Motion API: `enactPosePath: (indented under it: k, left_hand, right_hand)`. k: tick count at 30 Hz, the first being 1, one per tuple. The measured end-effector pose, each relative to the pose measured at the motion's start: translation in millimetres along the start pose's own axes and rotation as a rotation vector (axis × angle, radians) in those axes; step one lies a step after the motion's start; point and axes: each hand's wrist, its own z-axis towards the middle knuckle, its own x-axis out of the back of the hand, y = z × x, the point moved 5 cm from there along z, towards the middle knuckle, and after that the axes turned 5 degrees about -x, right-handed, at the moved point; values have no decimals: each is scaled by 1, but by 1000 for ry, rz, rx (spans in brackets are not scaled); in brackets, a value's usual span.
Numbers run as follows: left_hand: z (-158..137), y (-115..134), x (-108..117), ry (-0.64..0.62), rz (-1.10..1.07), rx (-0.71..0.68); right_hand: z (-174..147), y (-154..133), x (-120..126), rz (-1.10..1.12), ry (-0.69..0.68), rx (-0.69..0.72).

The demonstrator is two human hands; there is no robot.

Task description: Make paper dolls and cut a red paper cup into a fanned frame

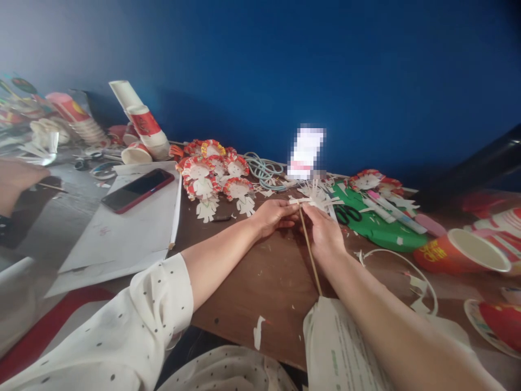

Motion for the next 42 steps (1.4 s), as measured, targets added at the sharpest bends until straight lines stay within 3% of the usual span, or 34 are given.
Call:
enactPosePath:
  k: [19,42]
  left_hand:
    - [-1,1,0,75,-7,-16]
    - [-4,5,4,316,-48,12]
  right_hand:
    - [-7,-4,-5,-99,-10,73]
    - [-4,3,-3,-310,-39,151]
